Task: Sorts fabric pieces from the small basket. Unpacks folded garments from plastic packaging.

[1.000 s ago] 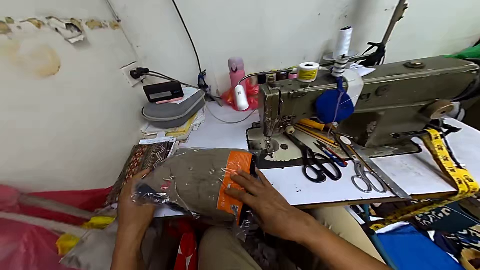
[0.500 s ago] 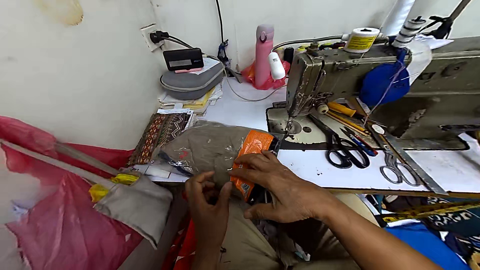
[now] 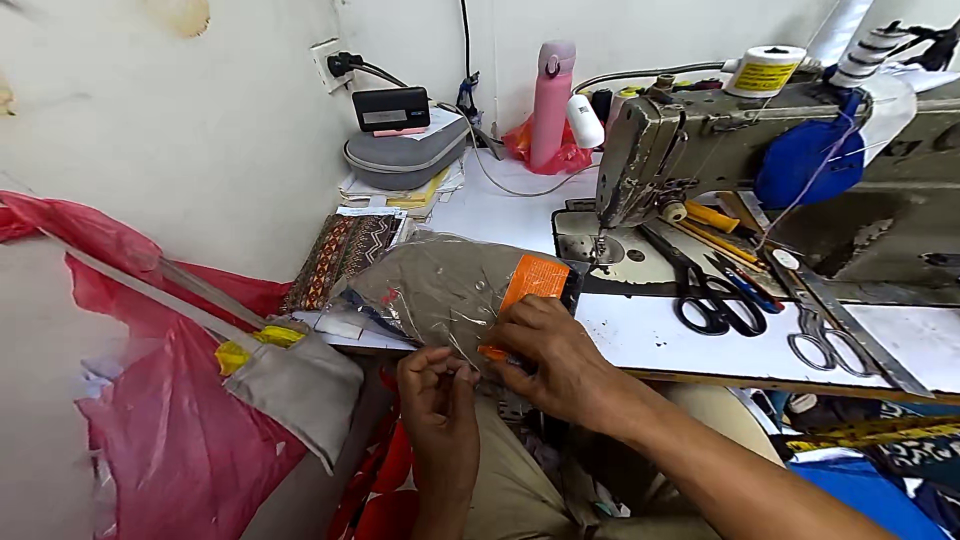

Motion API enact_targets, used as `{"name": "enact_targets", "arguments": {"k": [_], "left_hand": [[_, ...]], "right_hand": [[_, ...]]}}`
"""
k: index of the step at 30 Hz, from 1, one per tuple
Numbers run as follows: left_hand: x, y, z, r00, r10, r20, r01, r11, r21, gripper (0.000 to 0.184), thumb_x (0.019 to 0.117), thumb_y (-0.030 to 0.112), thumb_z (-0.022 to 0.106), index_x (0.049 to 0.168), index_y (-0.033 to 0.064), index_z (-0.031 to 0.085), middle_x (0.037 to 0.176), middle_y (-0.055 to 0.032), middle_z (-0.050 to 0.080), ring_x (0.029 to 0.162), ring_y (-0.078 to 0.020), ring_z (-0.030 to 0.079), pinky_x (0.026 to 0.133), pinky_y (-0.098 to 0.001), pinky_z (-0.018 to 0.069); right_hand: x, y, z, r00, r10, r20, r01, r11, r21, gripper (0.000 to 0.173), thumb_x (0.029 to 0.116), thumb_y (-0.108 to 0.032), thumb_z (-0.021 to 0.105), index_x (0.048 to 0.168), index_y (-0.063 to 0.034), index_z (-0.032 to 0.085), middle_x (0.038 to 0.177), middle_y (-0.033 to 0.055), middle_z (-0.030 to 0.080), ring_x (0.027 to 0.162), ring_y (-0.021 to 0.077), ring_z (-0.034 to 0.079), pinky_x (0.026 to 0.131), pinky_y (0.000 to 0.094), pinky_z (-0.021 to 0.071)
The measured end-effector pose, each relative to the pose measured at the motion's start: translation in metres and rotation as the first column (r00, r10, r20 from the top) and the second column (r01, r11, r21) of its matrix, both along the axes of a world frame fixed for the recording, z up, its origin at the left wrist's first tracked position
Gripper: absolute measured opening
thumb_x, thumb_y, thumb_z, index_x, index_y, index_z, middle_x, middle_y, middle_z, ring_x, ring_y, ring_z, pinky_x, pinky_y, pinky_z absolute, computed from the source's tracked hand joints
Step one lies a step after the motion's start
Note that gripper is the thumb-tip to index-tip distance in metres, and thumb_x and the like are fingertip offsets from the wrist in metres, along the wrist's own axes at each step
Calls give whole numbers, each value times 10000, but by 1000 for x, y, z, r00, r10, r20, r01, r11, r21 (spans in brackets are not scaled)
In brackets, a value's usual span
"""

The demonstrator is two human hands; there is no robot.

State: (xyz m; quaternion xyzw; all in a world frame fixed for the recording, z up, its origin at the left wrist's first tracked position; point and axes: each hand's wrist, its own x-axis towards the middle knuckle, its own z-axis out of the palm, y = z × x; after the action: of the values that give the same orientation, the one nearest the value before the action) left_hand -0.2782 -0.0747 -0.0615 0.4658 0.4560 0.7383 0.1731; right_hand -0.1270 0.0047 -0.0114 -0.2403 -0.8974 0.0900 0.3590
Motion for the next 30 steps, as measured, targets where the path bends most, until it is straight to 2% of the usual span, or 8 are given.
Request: {"name": "enact_targets", "arguments": {"k": [3,10,15,17,20,23,28,30], "left_hand": [[-3,0,-8,996,63,-64,-64,998,-19,304,878,-7,630,1167,-38,538,1067,-67,622,915,-115,676,782,-258,610],[-14,3,-25,995,100,23,-96,989,-116,499,867,85,697,1291,-57,475,1195,-110,574,990,-119,664,761,-258,611],[-53,2,0,937,179,298,-132,976,-172,580,1024,373,508,1446,46,283,1085,-14,579,856,-117,675,735,-347,618],[-73,-1,10,930,213,301,-141,960,-244,678,1023,443,455,1525,44,233,1166,-49,583,894,-125,684,731,-349,616],[-93,-5,17,953,181,244,-122,963,-239,430,935,121,573,1343,-13,553,1097,-75,687,834,-130,709,660,-311,624],[-96,-9,17,962,178,208,-137,971,-197,334,892,-7,600,1224,-33,624,964,-38,699,735,-84,684,610,-231,594],[-91,-21,12,950,258,175,-250,966,-70,72,945,18,591,970,17,660,766,12,680,650,-76,676,589,-240,604],[-76,-29,11,968,189,165,-179,981,-75,62,961,54,581,940,53,639,778,10,682,671,-105,693,627,-296,635]], "right_hand": [[3,3,-2,987,2,-162,-4,1000,-12,160,927,-136,608,889,-111,761,813,-29,695,802,89,651,742,277,549],[16,1,2,949,-45,-312,-54,952,-302,137,973,-172,606,956,-138,737,861,-77,689,754,-10,644,683,163,563],[43,0,-14,973,153,-175,-189,959,-210,231,1031,-247,554,940,-152,744,934,-59,708,995,76,640,962,311,498],[52,-3,-18,979,168,-113,-183,972,-144,247,1040,-258,535,922,-160,728,933,-50,707,1037,98,641,1025,348,469],[55,-12,-15,995,98,-3,-98,993,-59,239,1010,-393,599,1060,-192,719,1074,-9,695,1119,151,626,1032,393,481],[43,-24,-9,979,20,203,-32,998,58,525,929,-474,690,1414,-304,583,1360,112,608,1231,323,599,1028,591,479],[22,11,-3,980,-4,197,-30,985,170,407,878,4,640,1181,-247,745,1210,75,685,1124,293,651,946,536,539],[15,33,3,978,-97,186,48,967,250,342,845,37,661,1091,-175,766,1212,130,683,1170,369,635,982,660,476]]}}
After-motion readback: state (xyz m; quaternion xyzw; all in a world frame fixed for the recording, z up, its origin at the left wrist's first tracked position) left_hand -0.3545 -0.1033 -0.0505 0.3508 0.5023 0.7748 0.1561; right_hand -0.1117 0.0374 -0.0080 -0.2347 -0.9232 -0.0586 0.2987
